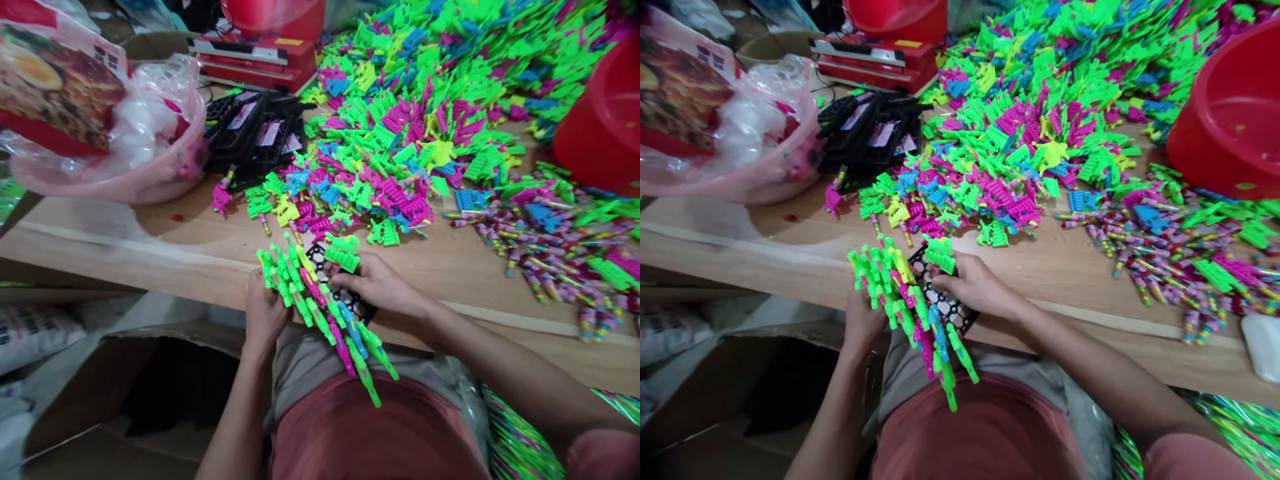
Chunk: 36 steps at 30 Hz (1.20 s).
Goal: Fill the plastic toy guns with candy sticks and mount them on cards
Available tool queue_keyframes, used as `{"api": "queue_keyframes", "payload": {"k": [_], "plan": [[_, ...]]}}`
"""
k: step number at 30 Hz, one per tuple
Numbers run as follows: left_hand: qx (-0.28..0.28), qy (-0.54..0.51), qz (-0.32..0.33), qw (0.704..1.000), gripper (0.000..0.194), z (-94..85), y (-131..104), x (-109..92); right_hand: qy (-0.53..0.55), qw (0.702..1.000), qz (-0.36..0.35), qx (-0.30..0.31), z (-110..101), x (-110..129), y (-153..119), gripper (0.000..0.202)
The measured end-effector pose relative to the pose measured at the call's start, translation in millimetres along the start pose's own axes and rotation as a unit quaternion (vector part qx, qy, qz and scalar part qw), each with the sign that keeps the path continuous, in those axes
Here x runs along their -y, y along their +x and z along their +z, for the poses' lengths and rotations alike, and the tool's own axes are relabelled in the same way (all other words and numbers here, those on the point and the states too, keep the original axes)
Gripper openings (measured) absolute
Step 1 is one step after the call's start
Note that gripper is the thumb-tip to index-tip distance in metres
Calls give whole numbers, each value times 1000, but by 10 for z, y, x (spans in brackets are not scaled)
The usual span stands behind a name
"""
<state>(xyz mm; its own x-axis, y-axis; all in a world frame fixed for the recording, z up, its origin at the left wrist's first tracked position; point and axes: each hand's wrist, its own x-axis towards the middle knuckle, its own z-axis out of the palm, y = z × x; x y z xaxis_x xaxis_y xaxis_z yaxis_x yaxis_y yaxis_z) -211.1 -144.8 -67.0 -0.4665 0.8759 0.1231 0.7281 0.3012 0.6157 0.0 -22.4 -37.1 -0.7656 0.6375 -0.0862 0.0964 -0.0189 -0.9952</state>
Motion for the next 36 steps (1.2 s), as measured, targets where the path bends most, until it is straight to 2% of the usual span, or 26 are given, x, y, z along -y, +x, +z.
{"api": "queue_keyframes", "payload": {"k": [3,8,11,15,19,23,27,31,33,36], "plan": [[-4,-14,4,1000,19,3,1,-9,-19,1000,1,-6,43,-15,24,17],[-16,-22,7,1000,17,-1,-9,-32,-174,981,-76,-34,72,-43,23,10],[-11,-22,13,1000,18,-12,-20,-42,-199,973,-107,-39,96,-52,-4,13],[-15,-22,13,1000,16,-27,-23,-65,-77,993,-74,-44,102,-12,-22,11],[-11,-17,19,1000,15,-27,-26,-72,67,992,-19,-105,34,87,-8,28],[-18,-18,22,999,13,-19,-36,-46,87,985,-15,-149,-62,147,-1,31],[-11,-16,17,1000,16,-21,-36,-32,-22,994,-12,-109,-71,162,-41,28],[-6,-7,13,1000,18,-29,-29,-45,23,998,33,-52,30,91,-60,17],[-7,-6,16,1000,18,-32,-28,-49,29,999,19,-40,76,35,-43,17],[-8,-5,18,1000,17,-34,-24,-49,-61,997,-43,-31,96,-21,-9,13]]}}
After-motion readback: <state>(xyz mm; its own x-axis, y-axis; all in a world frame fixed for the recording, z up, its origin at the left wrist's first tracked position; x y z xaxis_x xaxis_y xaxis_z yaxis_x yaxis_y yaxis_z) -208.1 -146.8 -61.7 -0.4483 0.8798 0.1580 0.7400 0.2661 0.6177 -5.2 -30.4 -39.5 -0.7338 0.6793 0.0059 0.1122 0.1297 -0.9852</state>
